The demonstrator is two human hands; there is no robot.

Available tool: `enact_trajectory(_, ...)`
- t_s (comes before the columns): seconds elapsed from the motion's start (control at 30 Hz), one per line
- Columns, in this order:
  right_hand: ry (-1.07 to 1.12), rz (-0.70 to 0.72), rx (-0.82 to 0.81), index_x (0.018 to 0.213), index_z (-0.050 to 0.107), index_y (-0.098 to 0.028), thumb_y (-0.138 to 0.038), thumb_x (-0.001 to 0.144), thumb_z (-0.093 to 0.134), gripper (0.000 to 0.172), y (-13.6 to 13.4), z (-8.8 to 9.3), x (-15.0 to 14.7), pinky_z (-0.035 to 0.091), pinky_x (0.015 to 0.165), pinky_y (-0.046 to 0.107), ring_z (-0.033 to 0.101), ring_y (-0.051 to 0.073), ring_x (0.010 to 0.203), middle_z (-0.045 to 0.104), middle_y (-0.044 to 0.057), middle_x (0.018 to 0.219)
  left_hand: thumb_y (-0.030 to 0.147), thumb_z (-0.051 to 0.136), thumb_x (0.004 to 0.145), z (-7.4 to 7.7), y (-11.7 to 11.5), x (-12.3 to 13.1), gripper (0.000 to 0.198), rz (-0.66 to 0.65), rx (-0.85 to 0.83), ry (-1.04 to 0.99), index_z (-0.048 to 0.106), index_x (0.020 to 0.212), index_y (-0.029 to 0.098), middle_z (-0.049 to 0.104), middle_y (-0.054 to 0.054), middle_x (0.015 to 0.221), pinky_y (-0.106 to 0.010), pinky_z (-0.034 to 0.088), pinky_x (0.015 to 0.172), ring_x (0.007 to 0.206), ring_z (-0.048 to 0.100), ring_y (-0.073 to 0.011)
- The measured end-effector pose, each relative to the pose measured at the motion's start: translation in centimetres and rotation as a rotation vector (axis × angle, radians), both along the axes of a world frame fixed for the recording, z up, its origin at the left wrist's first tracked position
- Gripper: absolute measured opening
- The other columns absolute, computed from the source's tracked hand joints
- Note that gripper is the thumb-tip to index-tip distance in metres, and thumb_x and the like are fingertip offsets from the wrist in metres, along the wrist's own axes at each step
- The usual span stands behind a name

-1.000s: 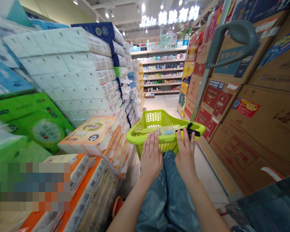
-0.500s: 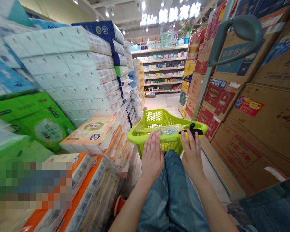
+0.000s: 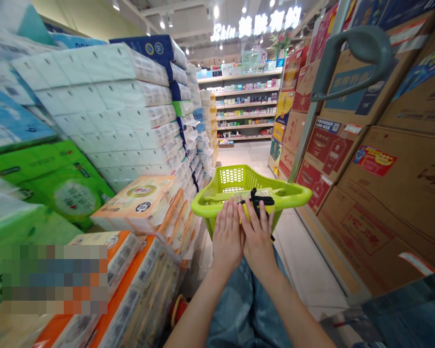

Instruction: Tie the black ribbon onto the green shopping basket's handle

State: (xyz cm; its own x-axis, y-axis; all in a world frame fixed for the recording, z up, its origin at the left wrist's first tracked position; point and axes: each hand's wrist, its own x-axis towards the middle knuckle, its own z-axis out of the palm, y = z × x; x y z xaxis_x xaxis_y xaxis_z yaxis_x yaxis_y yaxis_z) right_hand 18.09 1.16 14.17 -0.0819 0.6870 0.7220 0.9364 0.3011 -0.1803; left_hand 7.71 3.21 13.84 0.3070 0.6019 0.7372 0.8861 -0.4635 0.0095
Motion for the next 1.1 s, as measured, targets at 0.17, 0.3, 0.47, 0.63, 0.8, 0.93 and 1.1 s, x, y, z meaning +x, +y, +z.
enact_trajectory(0.17,-0.033,0.021,-0.008,0.157,0.028,-0.028,-0.005,0.092,0.036,0.070,-0.3,0.0,2.4,0.020,0.121,0.062,0.010,0.028,0.154,0.036,0.005,0.161,0.016,0.036,0.098,0.1,-0.1,0.3,0.066,0.016,-0.014,-0.035,0.010,0.158,0.010,0.036,-0.016,0.159,-0.046,0.034,0.120,0.151,0.025,-0.0253)
enact_trajectory(0.3,0.047,-0.047,0.033,0.159,0.017,-0.028,0.000,0.086,0.033,0.080,0.0,-0.5,6.0,0.023,0.118,0.066,0.006,0.030,0.155,0.028,0.007,0.164,0.017,0.037,0.099,0.3,-0.3,0.5,0.066,0.027,-0.026,-0.032,0.009,0.158,0.009,0.034,-0.015,0.160,-0.044,0.032,0.120,0.152,0.025,-0.0242)
enact_trajectory(0.47,0.180,-0.133,0.073,0.160,0.012,-0.030,0.000,0.081,0.034,0.088,0.4,-0.9,7.8,0.024,0.115,0.070,0.006,0.033,0.154,0.025,0.007,0.165,0.019,0.039,0.099,0.4,-0.3,0.5,0.069,0.028,-0.021,-0.032,0.005,0.159,0.009,0.034,-0.015,0.160,-0.045,0.032,0.120,0.152,0.024,-0.0244)
enact_trajectory(0.63,0.171,-0.091,0.057,0.160,0.015,-0.027,-0.002,0.083,0.034,0.083,0.3,-0.3,3.7,0.023,0.117,0.068,0.000,0.031,0.155,0.022,0.007,0.166,0.020,0.038,0.100,0.2,-0.2,0.5,0.069,0.030,-0.021,-0.047,0.004,0.159,0.009,0.033,-0.016,0.161,-0.046,0.034,0.119,0.151,0.025,-0.0251)
enact_trajectory(0.8,0.010,-0.023,0.017,0.157,0.029,-0.025,-0.009,0.091,0.039,0.068,0.1,-0.1,0.1,0.016,0.120,0.066,0.002,0.029,0.155,0.033,0.005,0.162,0.019,0.036,0.099,-0.1,0.0,0.1,0.069,0.003,-0.014,-0.027,0.004,0.159,0.010,0.033,-0.016,0.160,-0.048,0.035,0.119,0.152,0.023,-0.0262)
enact_trajectory(0.93,-0.034,0.012,-0.005,0.157,0.027,-0.027,-0.008,0.093,0.037,0.067,-0.3,0.0,0.8,0.022,0.120,0.064,0.007,0.028,0.155,0.036,0.005,0.161,0.020,0.036,0.099,-0.1,0.0,0.3,0.068,0.010,-0.015,-0.033,0.006,0.159,0.009,0.034,-0.017,0.160,-0.048,0.034,0.119,0.152,0.024,-0.0261)
enact_trajectory(1.1,0.018,-0.025,0.022,0.159,0.016,-0.029,0.000,0.087,0.034,0.080,-0.2,-0.3,4.4,0.024,0.119,0.064,0.008,0.030,0.155,0.030,0.006,0.163,0.020,0.036,0.100,0.2,-0.2,0.5,0.067,0.018,-0.023,-0.045,0.006,0.159,0.009,0.033,-0.016,0.160,-0.046,0.033,0.120,0.151,0.025,-0.0249)
